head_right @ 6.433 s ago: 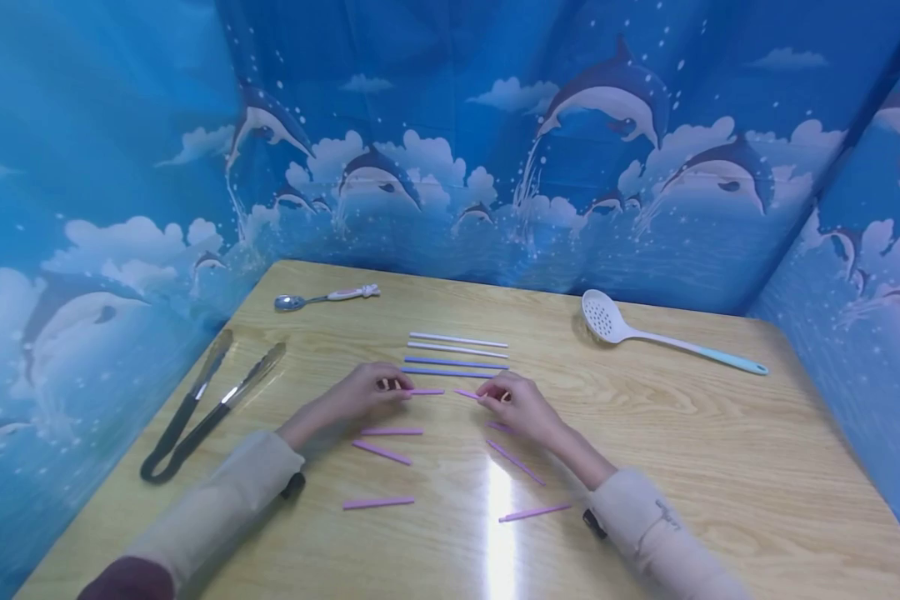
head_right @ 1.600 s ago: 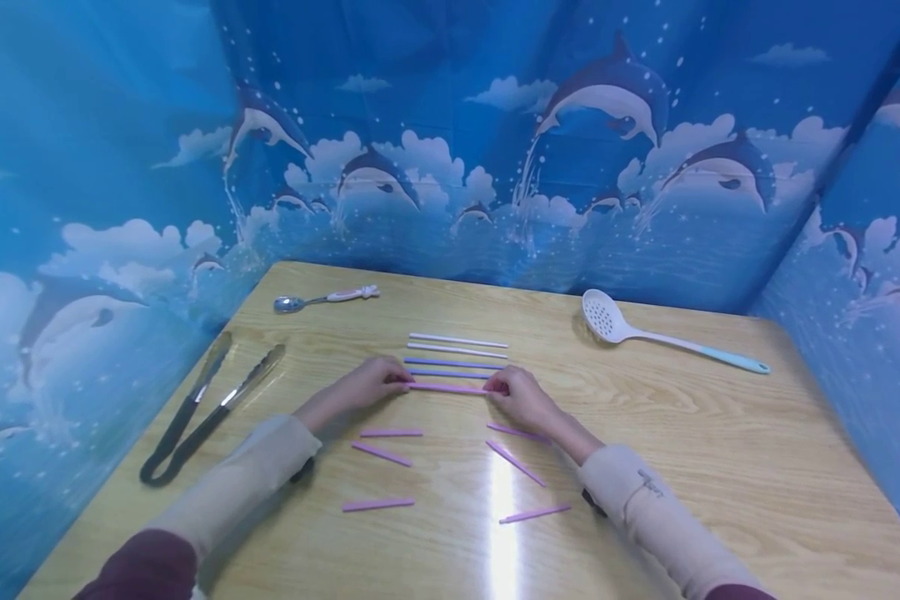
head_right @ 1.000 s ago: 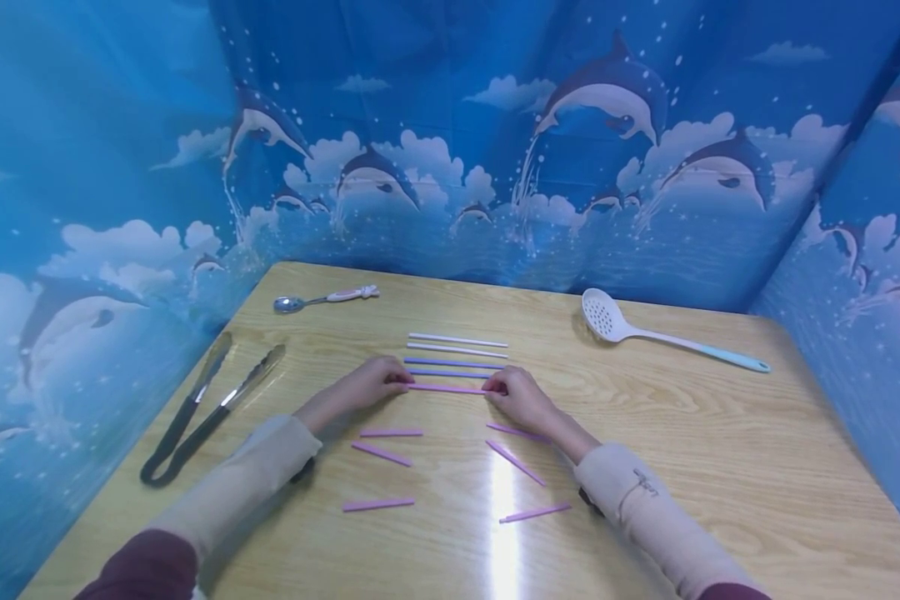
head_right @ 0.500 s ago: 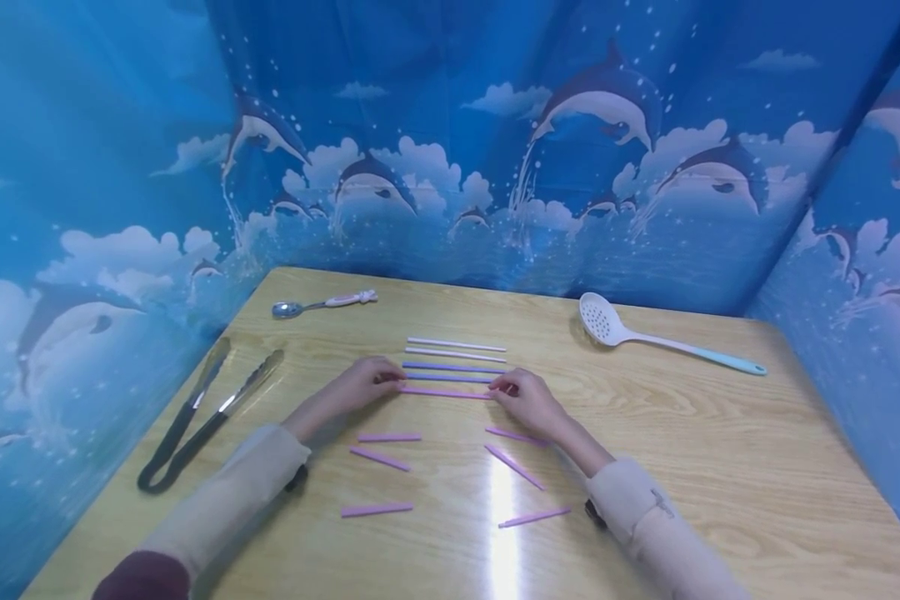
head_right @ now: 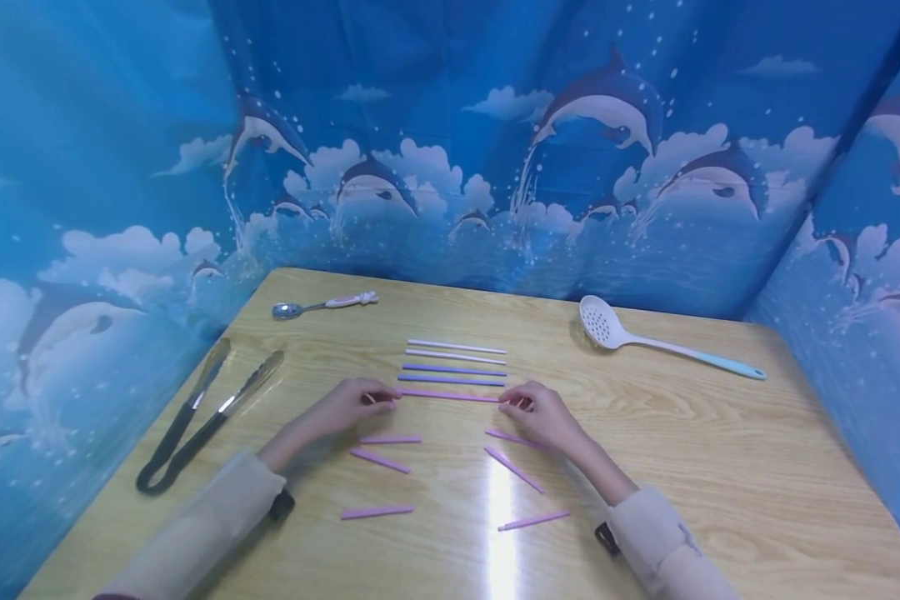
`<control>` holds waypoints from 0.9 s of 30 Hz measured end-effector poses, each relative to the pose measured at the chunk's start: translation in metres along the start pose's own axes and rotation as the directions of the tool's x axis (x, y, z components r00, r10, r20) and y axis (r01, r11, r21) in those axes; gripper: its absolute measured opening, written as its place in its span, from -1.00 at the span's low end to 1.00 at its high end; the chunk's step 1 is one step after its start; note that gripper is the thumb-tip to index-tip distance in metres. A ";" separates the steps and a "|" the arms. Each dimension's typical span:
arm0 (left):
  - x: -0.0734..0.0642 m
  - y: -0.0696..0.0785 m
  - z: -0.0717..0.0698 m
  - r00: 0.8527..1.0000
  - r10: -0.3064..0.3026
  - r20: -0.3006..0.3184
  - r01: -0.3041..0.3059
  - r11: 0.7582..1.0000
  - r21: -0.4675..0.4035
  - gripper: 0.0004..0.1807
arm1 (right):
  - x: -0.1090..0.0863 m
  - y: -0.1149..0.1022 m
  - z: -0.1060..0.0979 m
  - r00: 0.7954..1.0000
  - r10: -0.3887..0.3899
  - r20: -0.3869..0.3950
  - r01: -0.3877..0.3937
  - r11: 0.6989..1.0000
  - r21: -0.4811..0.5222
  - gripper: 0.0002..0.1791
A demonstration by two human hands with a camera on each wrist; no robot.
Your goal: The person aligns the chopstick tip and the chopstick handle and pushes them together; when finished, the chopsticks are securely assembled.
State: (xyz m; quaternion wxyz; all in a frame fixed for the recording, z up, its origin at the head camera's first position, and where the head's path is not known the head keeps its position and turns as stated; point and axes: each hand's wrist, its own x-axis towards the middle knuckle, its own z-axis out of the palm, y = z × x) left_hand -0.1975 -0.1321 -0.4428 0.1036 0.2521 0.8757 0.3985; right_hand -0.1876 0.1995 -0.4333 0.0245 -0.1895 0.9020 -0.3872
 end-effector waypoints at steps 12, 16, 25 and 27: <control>-0.014 0.002 0.011 0.994 -0.018 0.106 0.022 0.999 -0.043 -0.71 | -0.012 0.005 0.001 0.991 0.040 0.125 -0.042 0.999 0.010 -0.79; -0.013 0.000 0.014 0.991 0.008 0.134 -0.004 1.000 -0.028 -0.74 | -0.013 0.010 0.004 0.986 -0.001 0.166 0.003 1.000 -0.009 -0.82; -0.011 -0.003 0.016 0.986 0.029 0.163 -0.033 0.999 0.023 -0.81 | -0.015 0.013 0.006 0.980 -0.048 0.191 0.055 0.998 -0.032 -0.91; -0.011 -0.003 0.016 0.985 0.024 0.169 -0.030 0.999 0.032 -0.82 | -0.015 0.012 0.007 0.979 -0.056 0.194 0.063 0.998 -0.031 -0.93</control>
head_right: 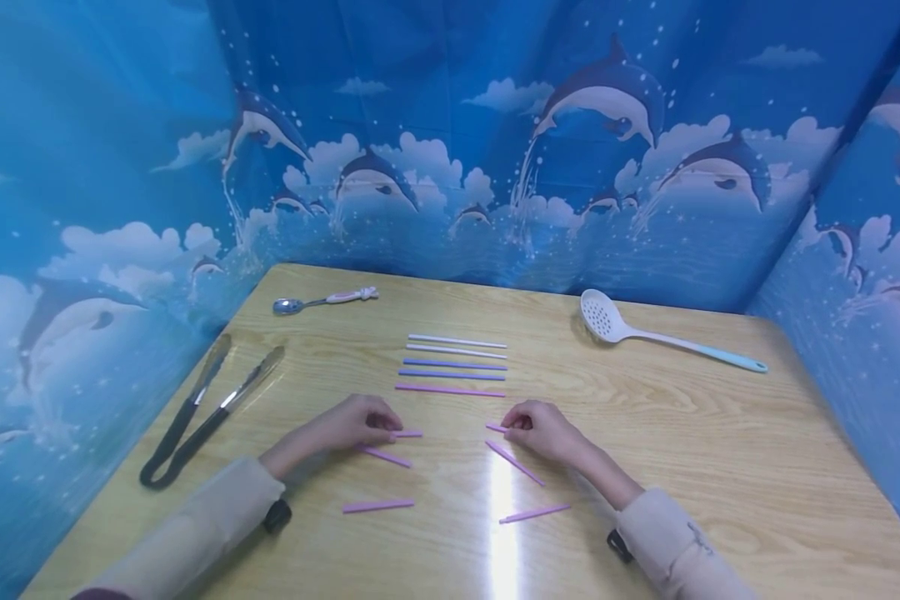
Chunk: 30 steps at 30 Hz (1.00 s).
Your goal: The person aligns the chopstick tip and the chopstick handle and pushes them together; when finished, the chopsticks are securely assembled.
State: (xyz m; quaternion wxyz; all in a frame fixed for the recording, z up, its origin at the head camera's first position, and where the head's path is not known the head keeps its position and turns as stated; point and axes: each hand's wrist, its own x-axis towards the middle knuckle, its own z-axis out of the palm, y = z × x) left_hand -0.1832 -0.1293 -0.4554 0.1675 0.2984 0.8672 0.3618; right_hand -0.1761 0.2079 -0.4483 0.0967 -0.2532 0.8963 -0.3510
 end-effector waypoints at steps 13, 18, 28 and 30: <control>0.000 0.003 0.000 0.999 0.031 -0.012 -0.030 0.998 0.061 -0.85 | 0.000 -0.003 0.000 1.000 -0.002 -0.009 0.002 1.000 0.006 -0.95; 0.000 0.007 0.000 0.998 0.042 -0.049 -0.041 0.999 0.015 -0.85 | 0.001 -0.009 0.001 0.999 0.004 -0.043 -0.004 1.000 0.008 -0.93; 0.005 0.020 0.001 0.998 0.022 -0.064 -0.026 0.998 -0.061 -0.84 | 0.008 -0.032 0.011 0.994 -0.089 -0.061 0.094 0.993 0.077 -0.92; 0.006 0.022 0.002 0.997 0.039 -0.073 -0.043 0.997 -0.058 -0.84 | 0.009 -0.037 0.012 0.993 -0.104 -0.063 0.109 0.991 0.072 -0.93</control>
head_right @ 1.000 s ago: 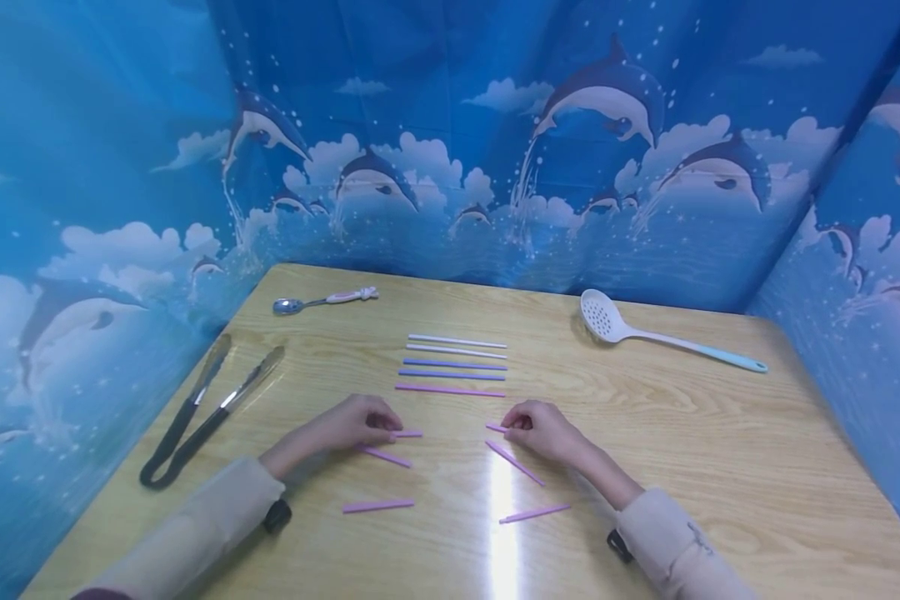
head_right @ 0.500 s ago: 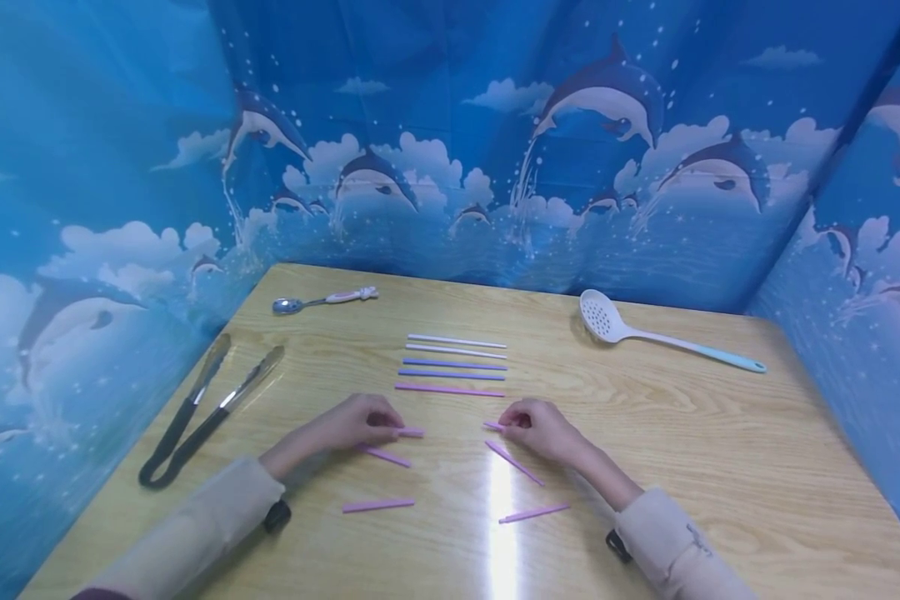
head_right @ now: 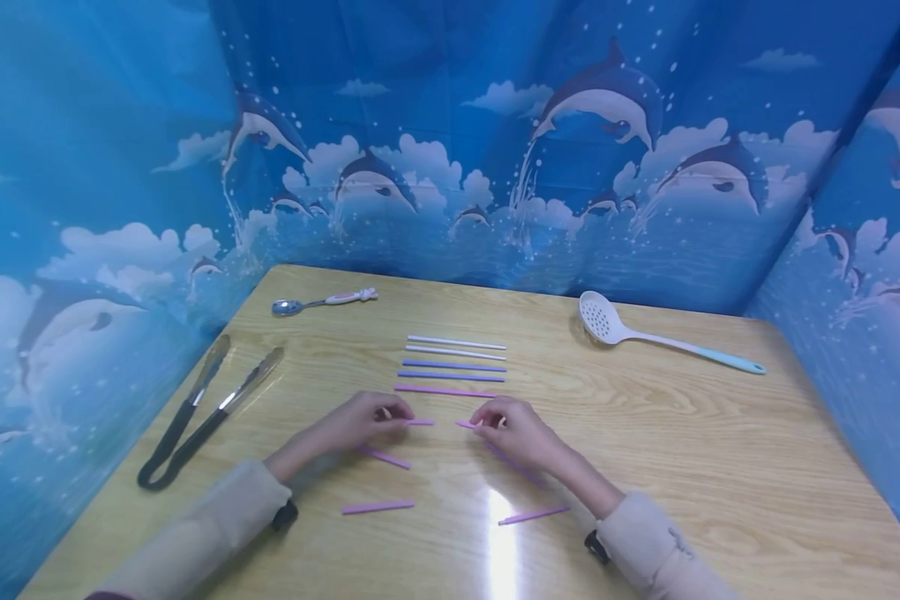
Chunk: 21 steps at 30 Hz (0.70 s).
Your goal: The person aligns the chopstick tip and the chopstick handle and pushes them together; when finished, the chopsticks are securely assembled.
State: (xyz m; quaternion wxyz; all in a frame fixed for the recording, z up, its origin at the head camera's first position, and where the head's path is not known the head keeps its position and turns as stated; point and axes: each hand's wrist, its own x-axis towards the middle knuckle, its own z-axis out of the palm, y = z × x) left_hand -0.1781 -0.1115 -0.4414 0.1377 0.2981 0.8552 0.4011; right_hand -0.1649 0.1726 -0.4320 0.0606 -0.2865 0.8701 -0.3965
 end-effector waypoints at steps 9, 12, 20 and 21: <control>0.006 0.006 0.003 0.997 0.076 -0.024 -0.075 0.997 0.013 -0.86 | 0.006 -0.014 0.005 0.999 -0.033 -0.016 0.033 0.999 -0.009 -0.94; 0.007 0.006 0.003 0.996 0.083 -0.025 -0.083 0.996 0.011 -0.86 | 0.007 -0.014 0.006 0.999 -0.031 -0.015 0.031 0.999 -0.010 -0.94; 0.007 0.010 0.002 0.993 0.105 -0.053 -0.104 0.994 0.011 -0.85 | 0.008 -0.015 0.006 0.998 -0.031 -0.047 0.031 0.999 -0.016 -0.92; 0.007 0.010 0.002 0.993 0.102 -0.059 -0.101 0.995 0.017 -0.85 | 0.008 -0.015 0.007 0.998 -0.035 -0.059 0.034 0.999 -0.020 -0.91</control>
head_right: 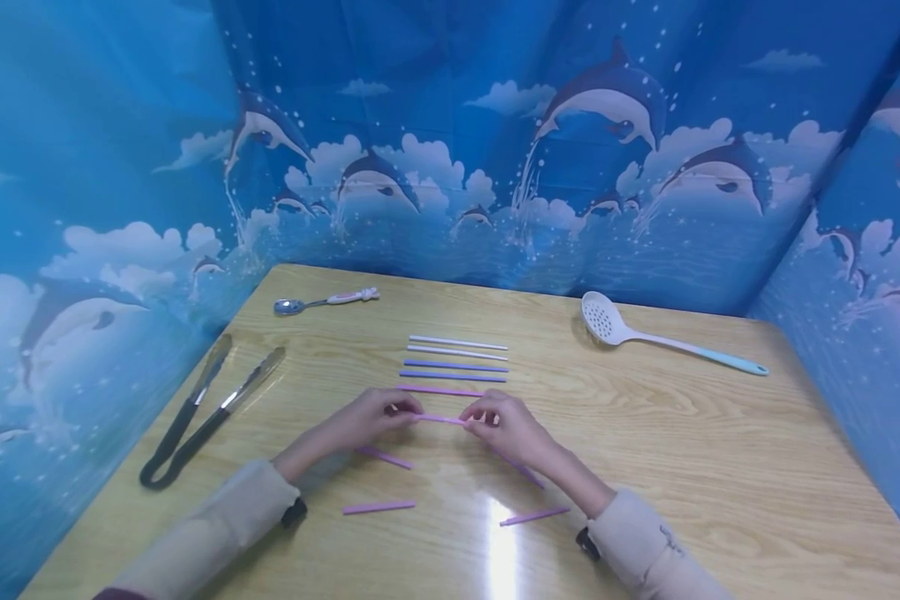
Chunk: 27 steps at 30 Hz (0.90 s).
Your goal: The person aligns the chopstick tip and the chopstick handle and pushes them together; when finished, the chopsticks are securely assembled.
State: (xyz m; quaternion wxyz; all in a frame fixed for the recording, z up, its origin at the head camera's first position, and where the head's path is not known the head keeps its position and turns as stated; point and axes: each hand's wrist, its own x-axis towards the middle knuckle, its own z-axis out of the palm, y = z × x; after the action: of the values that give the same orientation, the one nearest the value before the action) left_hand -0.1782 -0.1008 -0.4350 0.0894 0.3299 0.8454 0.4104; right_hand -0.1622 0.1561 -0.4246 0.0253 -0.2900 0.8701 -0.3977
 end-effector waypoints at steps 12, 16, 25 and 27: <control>-0.001 0.007 0.000 0.998 -0.023 -0.055 0.022 0.999 -0.024 -0.81 | -0.001 -0.002 0.003 0.994 -0.033 -0.107 0.034 0.999 0.011 -0.87; -0.001 0.009 -0.001 0.997 0.018 -0.071 -0.020 0.999 -0.035 -0.82 | -0.002 -0.004 0.002 0.988 -0.070 -0.135 0.074 0.997 0.023 -0.88; 0.001 0.011 -0.002 0.994 0.064 -0.086 -0.071 0.995 -0.076 -0.82 | -0.001 -0.007 0.001 0.970 -0.140 -0.197 0.148 0.989 0.026 -0.89; 0.001 0.011 -0.002 0.994 0.060 -0.093 -0.069 0.993 -0.094 -0.82 | 0.000 -0.009 0.000 0.969 -0.146 -0.201 0.155 0.988 0.028 -0.89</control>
State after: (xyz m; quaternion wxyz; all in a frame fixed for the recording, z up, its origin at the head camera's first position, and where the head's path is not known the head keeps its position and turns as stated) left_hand -0.1742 -0.0969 -0.4253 0.0539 0.3337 0.8165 0.4681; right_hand -0.1579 0.1514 -0.4188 -0.0856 -0.3135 0.8350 -0.4441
